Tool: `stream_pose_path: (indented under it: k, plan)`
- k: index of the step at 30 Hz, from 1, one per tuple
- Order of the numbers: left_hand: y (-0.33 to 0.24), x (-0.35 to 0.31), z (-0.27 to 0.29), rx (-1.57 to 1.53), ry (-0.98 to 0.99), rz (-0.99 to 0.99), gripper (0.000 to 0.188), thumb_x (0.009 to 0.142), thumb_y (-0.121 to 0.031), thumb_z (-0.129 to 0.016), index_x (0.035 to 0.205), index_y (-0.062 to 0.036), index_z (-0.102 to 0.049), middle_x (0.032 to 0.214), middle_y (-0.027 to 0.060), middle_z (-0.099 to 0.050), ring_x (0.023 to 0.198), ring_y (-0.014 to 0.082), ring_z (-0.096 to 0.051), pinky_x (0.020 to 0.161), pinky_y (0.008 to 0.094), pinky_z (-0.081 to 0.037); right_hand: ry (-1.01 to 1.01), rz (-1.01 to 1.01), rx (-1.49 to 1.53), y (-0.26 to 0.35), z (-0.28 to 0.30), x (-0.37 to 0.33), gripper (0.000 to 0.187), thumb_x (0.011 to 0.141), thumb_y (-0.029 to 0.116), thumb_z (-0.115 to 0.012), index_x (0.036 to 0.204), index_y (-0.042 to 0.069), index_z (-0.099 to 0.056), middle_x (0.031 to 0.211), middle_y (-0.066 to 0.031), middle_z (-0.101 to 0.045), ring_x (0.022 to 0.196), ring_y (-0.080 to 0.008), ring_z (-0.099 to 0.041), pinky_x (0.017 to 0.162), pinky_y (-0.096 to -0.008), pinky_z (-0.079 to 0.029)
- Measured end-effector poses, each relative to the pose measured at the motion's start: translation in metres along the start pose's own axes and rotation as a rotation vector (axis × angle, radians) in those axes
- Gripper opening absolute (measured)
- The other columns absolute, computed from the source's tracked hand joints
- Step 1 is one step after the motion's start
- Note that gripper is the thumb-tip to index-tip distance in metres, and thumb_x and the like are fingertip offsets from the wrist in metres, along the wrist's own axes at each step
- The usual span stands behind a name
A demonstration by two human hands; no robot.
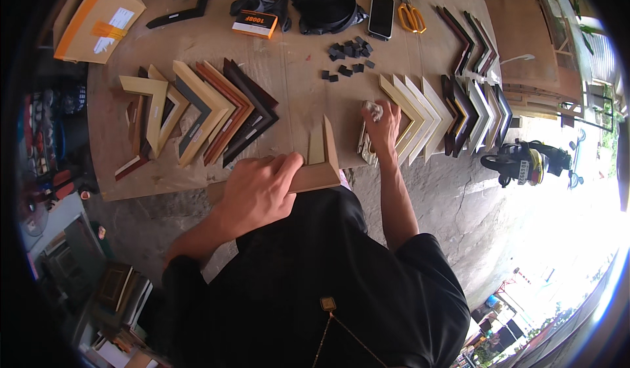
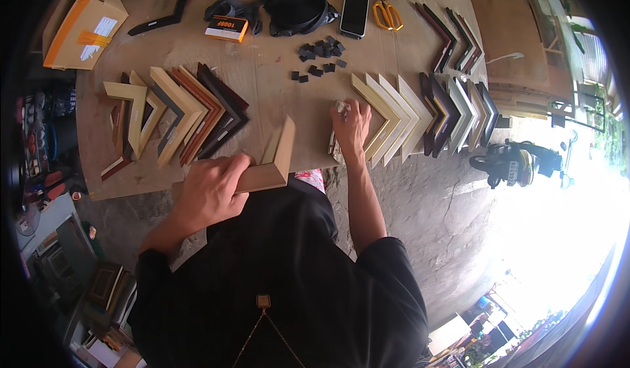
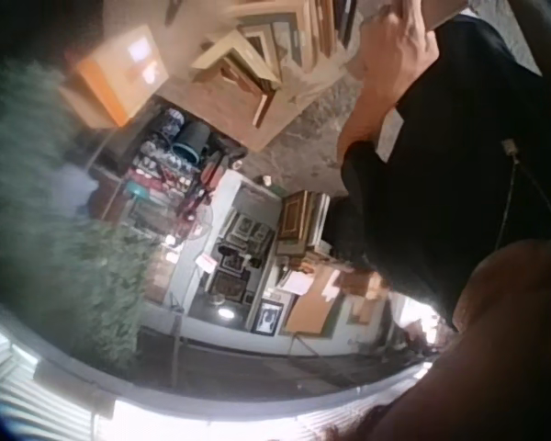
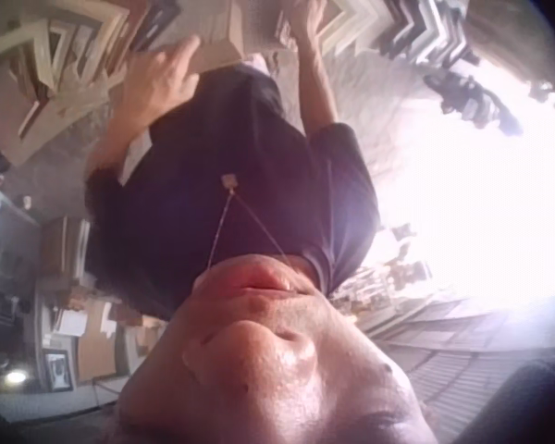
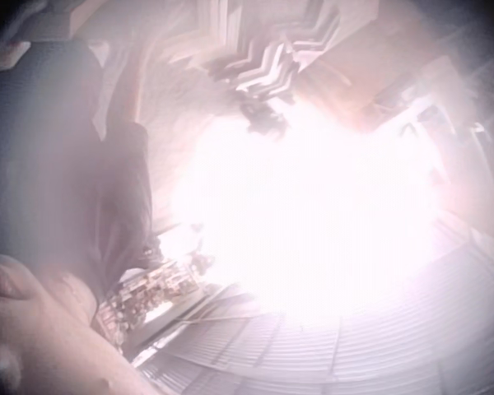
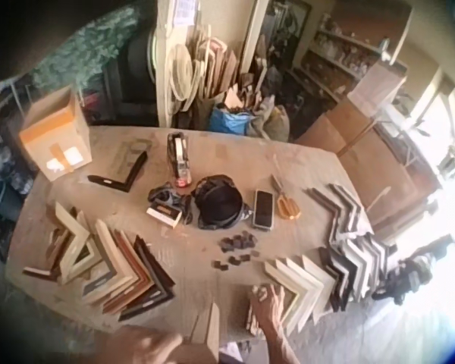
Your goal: The person organizes various L-shaped picture frame samples on a wooden table and uses a hand tool to secure small metal fasteners or brackets onto the corner of a light-colored frame sample.
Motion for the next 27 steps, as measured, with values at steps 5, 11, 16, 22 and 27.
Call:
stream_pose_path:
  k: [5,11,16,22,27]
  plan:
    - [0.037,0.095,-0.032,-0.072,0.517,0.055,0.046,0.061,-0.005,-0.066,0.106,-0.0026,-0.061,0.095,0.0177,-0.064,0.090,0.0338,-0.064,0.076,0.0420,-0.051,0.320,0.111,0.290,0.005,-0.031,0.066,0.036,0.077,0.023,-0.073,0.110,0.011,-0.065,0.104,-0.0136,-0.061,0.099,-0.0323,-0.060,0.084,-0.0417,-0.049]
    - [0.092,0.195,-0.113,0.123,0.938,0.317,0.067,0.058,-0.002,-0.066,0.124,-0.0069,-0.061,0.105,0.0191,-0.068,0.101,0.0328,-0.064,0.085,0.0396,-0.050,0.556,0.320,0.114,0.029,-0.076,0.093,0.029,0.075,0.018,-0.072,0.103,0.012,-0.070,0.100,-0.0123,-0.068,0.088,-0.0326,-0.067,0.077,-0.0417,-0.054]
    - [0.114,0.197,-0.158,-0.016,0.621,0.144,0.059,0.061,0.000,-0.058,0.117,-0.0138,-0.068,0.104,0.0176,-0.067,0.101,0.0327,-0.063,0.090,0.0383,-0.049,0.575,0.286,0.135,0.020,-0.088,0.095,0.024,0.073,0.016,-0.072,0.096,0.011,-0.072,0.097,-0.0142,-0.070,0.085,-0.0331,-0.068,0.076,-0.0418,-0.054]
    - [0.134,0.198,-0.157,-0.136,0.163,0.151,0.045,0.066,0.001,-0.064,0.109,-0.0087,-0.069,0.103,0.0151,-0.063,0.105,0.0327,-0.059,0.098,0.0403,-0.044,0.445,0.109,0.425,0.004,-0.059,0.105,0.019,0.070,0.016,-0.074,0.086,0.005,-0.071,0.077,-0.0123,-0.069,0.072,-0.0269,-0.068,0.069,-0.0369,-0.055]
    - [0.146,0.216,-0.176,0.043,-0.281,0.224,0.021,0.073,-0.011,-0.070,0.093,-0.0043,-0.067,0.096,0.0128,-0.065,0.101,0.0302,-0.059,0.092,0.0397,-0.046,0.645,-0.124,0.698,-0.021,-0.030,0.079,0.025,0.070,0.014,-0.076,0.089,0.000,-0.071,0.073,-0.0112,-0.070,0.066,-0.0155,-0.067,0.065,-0.0284,-0.054]
Point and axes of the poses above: each hand's wrist, its own x-axis towards the middle knuckle, its own z-axis out of the back of the hand, y = z × x, the point moved 2 cm from there along x, towards the middle knuckle
